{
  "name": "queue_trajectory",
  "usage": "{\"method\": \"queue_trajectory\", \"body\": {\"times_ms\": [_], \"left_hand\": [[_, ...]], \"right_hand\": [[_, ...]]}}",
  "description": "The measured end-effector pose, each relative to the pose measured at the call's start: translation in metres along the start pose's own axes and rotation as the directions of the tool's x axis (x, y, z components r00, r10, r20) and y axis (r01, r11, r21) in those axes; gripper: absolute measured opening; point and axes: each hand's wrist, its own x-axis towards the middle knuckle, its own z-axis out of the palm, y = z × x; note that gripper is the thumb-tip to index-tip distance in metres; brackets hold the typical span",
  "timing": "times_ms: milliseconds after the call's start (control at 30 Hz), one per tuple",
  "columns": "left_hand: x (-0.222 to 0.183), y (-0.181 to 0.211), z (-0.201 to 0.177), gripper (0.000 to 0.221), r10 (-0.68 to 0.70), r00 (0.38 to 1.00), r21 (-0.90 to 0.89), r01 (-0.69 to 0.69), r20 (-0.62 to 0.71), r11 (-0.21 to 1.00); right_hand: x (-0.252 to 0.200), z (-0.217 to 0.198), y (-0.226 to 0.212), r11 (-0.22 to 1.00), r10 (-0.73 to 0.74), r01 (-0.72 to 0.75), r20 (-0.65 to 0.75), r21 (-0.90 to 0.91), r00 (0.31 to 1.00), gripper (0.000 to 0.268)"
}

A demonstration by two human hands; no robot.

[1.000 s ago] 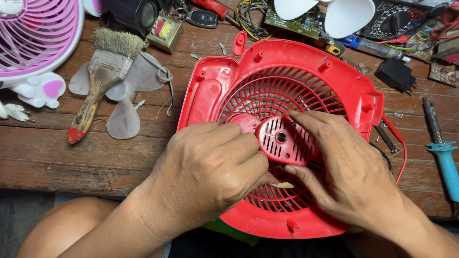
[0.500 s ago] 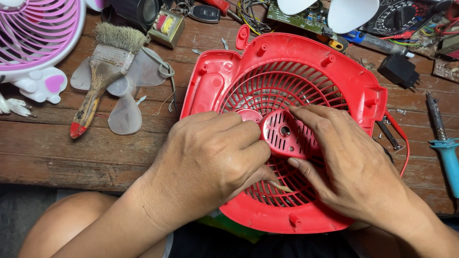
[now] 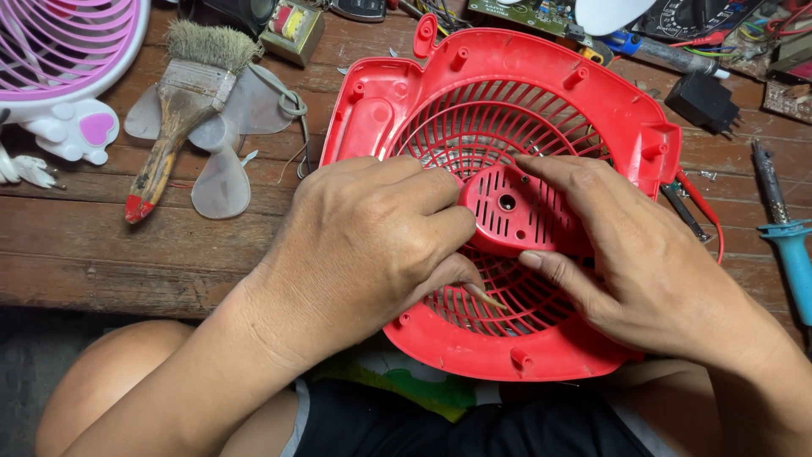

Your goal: Assembling a fan motor into its plastic housing and securing the internal cover with a screwdriver.

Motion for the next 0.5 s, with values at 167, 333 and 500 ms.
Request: {"method": "queue_trajectory", "body": {"times_ms": [167, 333, 500], "left_hand": [[-0.0013, -0.0013, 0.0008, 0.051, 0.002, 1.0, 0.034, -0.002, 0.008, 0.999], [-0.0004, -0.0012, 0.0015, 0.049, 0.003, 1.0, 0.018, -0.003, 0.001, 1.0], [0.0015, -0.0023, 0.0038, 0.05, 0.0, 1.0, 0.007, 0.0, -0.012, 1.0]], "right_hand": [[0.0007, -0.0041, -0.0071, 1.0, -0.027, 0.028, -0.042, 0.002, 0.999, 0.06], [-0.0005, -0.0015, -0.0058, 1.0, -0.01, 0.01, -0.038, -0.003, 0.999, 0.062], [-0.0004, 0.0032, -0.0028, 0.998, -0.05, 0.049, -0.037, -0.038, 0.998, 0.065]]}}
